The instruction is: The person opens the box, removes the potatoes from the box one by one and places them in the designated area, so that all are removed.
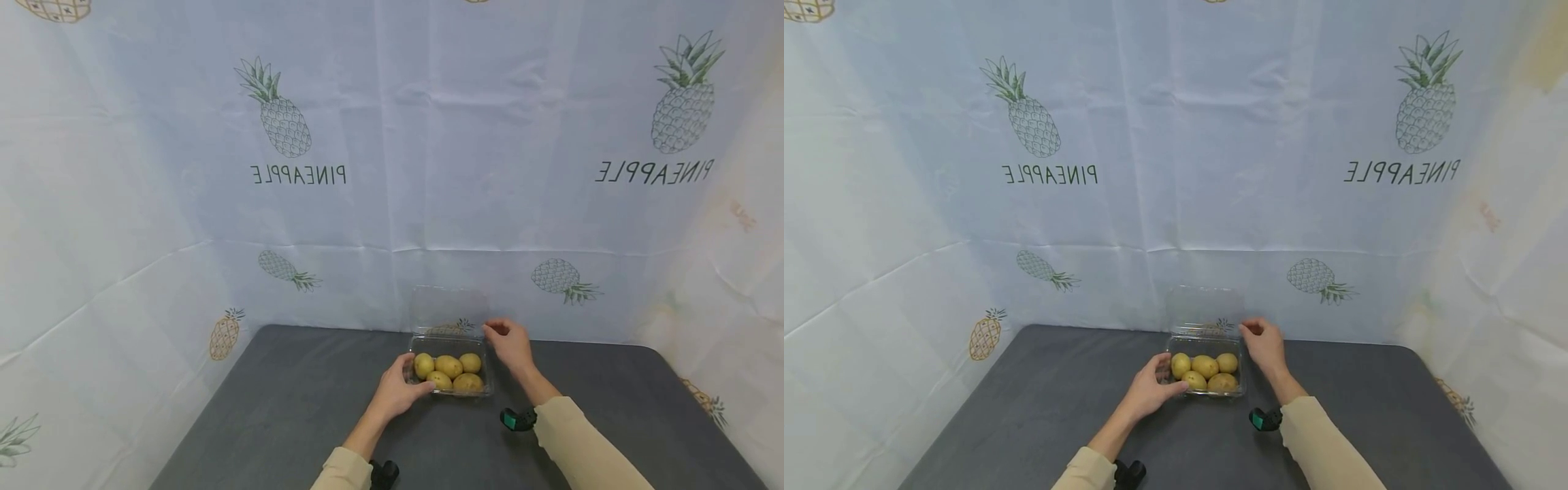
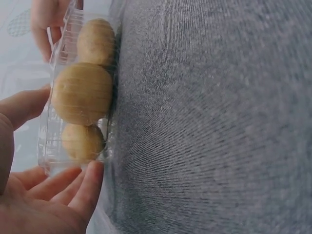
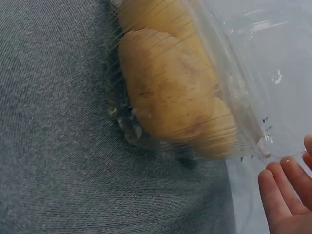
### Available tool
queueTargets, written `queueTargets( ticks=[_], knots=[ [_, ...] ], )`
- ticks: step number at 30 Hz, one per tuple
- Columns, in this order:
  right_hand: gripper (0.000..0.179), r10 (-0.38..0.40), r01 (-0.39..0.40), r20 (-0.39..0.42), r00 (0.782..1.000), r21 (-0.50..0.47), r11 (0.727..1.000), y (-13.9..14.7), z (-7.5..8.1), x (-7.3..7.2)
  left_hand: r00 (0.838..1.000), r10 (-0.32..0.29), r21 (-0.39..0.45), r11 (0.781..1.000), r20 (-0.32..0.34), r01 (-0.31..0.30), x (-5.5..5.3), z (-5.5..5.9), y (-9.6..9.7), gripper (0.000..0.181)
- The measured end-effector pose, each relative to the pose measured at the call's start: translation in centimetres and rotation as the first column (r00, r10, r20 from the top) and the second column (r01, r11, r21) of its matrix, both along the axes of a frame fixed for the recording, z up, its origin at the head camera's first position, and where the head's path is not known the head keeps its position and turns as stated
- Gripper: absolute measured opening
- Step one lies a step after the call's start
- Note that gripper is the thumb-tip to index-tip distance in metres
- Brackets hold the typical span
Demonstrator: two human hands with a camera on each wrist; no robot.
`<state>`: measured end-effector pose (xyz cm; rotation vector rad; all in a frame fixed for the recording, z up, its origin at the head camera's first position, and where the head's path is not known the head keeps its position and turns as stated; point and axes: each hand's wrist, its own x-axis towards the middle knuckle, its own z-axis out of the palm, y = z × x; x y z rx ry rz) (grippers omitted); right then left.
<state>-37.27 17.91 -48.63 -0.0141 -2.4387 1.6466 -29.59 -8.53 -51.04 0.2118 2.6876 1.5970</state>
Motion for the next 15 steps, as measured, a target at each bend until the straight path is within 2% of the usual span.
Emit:
queueTargets(
  ticks=[10, 15],
  knots=[
    [0.039, 0.064, -0.065, 0.101, 0.993, 0.008, 0.998, 0.56, -0.54, 0.48, 1.0, -0.012, 0.001, 1.0, -0.013, 0.012, 0.19, 0.03, 0.0, 0.08],
    [0.041, 0.089, -0.092, 0.11, 0.99, 0.022, 0.996, 0.84, -0.31, 0.87, 1.0, -0.028, 0.019, 0.999, -0.004, 0.028, 0.16, 0.02, -0.21, 0.081]
  ],
)
